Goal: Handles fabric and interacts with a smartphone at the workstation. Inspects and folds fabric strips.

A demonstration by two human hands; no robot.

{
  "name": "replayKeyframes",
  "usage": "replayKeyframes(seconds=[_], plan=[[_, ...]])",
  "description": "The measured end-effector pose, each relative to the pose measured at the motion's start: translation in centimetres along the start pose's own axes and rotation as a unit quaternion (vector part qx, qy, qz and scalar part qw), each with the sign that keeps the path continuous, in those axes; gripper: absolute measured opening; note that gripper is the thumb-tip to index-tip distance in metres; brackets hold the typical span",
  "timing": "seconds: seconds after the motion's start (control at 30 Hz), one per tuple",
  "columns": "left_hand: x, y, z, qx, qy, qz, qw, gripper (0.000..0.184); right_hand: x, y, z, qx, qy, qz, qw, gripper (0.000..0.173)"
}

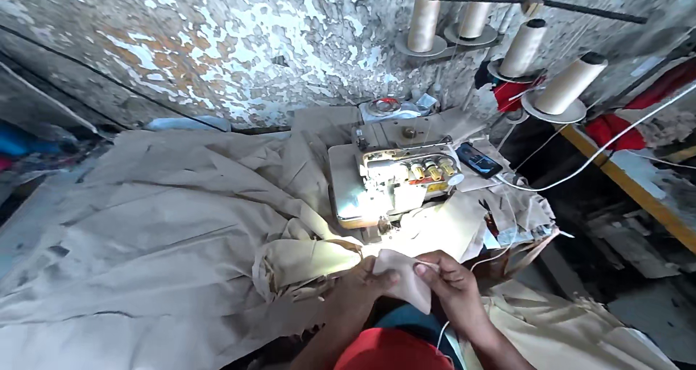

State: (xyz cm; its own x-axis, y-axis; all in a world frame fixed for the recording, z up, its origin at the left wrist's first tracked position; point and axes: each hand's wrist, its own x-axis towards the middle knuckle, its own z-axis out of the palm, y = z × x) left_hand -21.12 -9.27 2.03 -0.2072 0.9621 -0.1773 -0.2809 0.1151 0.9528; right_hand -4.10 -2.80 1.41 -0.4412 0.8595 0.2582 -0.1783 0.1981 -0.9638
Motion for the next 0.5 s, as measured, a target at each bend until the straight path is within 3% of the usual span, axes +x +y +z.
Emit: replayKeyframes(seconds=[0.1, 0.2, 0.33, 0.4, 0.5], plan=[[0.2, -0.3, 0.2, 0.016, 0.031, 0.019, 0.999, 0.005, -0.5, -0.2, -0.2, 0.050, -0.030, 0.042, 0.997, 0.033], [0.3, -0.3, 0.2, 0.083, 0.037, 0.060, 0.994, 0.004, -0.5, 0.4, -0.1, 0.041, -0.002, 0.017, 0.999, 0.035], [0.7, -0.5, -0.8, 0.254, 0.001, 0.135, 0.958, 0.027, -0.3, 0.4, -0.1, 0.002, -0.002, -0.006, 1.000, 0.034], [0.8, 0.6, -1.6, 0.316, -0.032, 0.129, 0.939, 0.038, -0.3, 0.5, -0.7, 0.007, -0.026, -0.020, 0.999, 0.037], [0.7, 3.3, -2.6, 0.272, -0.058, 0.062, 0.959, 0.034, -0.2, 0.2, -1.7, 0.019, -0.075, -0.035, 0.996, 0.042]])
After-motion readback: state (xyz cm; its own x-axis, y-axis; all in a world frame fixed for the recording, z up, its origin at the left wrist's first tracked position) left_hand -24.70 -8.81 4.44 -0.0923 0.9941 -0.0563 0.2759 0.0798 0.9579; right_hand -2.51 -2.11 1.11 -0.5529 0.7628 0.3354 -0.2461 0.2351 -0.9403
